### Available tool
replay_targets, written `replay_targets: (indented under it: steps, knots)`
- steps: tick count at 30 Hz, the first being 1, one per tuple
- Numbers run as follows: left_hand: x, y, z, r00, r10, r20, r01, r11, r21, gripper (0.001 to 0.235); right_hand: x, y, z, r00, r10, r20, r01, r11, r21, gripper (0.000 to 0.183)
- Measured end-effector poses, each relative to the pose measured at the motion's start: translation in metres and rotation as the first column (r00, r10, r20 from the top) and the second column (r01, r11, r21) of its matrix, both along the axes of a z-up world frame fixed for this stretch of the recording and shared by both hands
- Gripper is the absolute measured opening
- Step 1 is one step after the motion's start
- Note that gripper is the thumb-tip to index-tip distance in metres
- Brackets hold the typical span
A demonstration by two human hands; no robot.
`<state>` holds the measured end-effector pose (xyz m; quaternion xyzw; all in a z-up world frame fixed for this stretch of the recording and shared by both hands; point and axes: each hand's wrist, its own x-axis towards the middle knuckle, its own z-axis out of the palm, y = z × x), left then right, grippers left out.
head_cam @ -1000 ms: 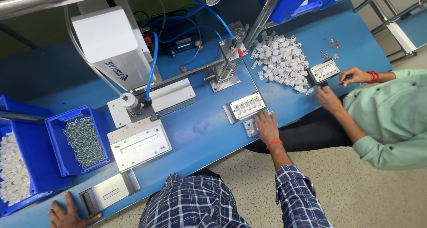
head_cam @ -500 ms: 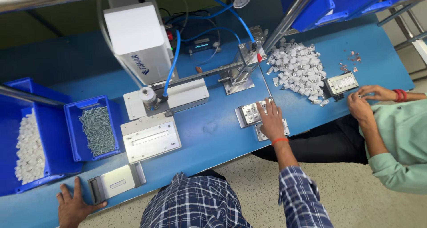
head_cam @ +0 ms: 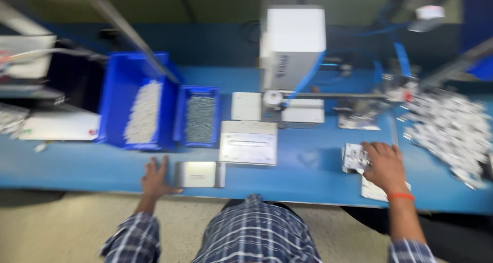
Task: The person places small white plastic components and metal fasteners into a metal fixture on a blue workbench, then positions the fixture under a machine and presses a button to activate it. The person repeats this cycle multiple times, handling components one at a time.
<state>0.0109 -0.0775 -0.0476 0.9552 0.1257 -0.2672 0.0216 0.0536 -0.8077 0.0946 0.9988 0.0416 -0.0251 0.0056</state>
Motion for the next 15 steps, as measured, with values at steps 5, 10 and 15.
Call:
replay_targets:
  steps: [5, 10, 15]
  knots:
    - [0.005, 0.0, 0.006, 0.994, 0.072, -0.087, -0.074, 0.997, -0.02, 0.168, 0.005, 0.107, 0.041, 0.978, 0.207, -0.04, -0.188, 0.943, 0.274, 0.086]
    - [0.009, -0.001, 0.011, 0.986, 0.092, -0.135, -0.095, 0.995, -0.013, 0.168, 0.014, 0.225, 0.053, 0.946, 0.322, 0.046, -0.303, 0.821, 0.484, 0.082]
    - [0.008, -0.003, 0.015, 0.984, 0.106, -0.14, -0.109, 0.994, -0.013, 0.168, 0.034, 0.298, 0.05, 0.924, 0.352, 0.147, -0.373, 0.75, 0.547, 0.077]
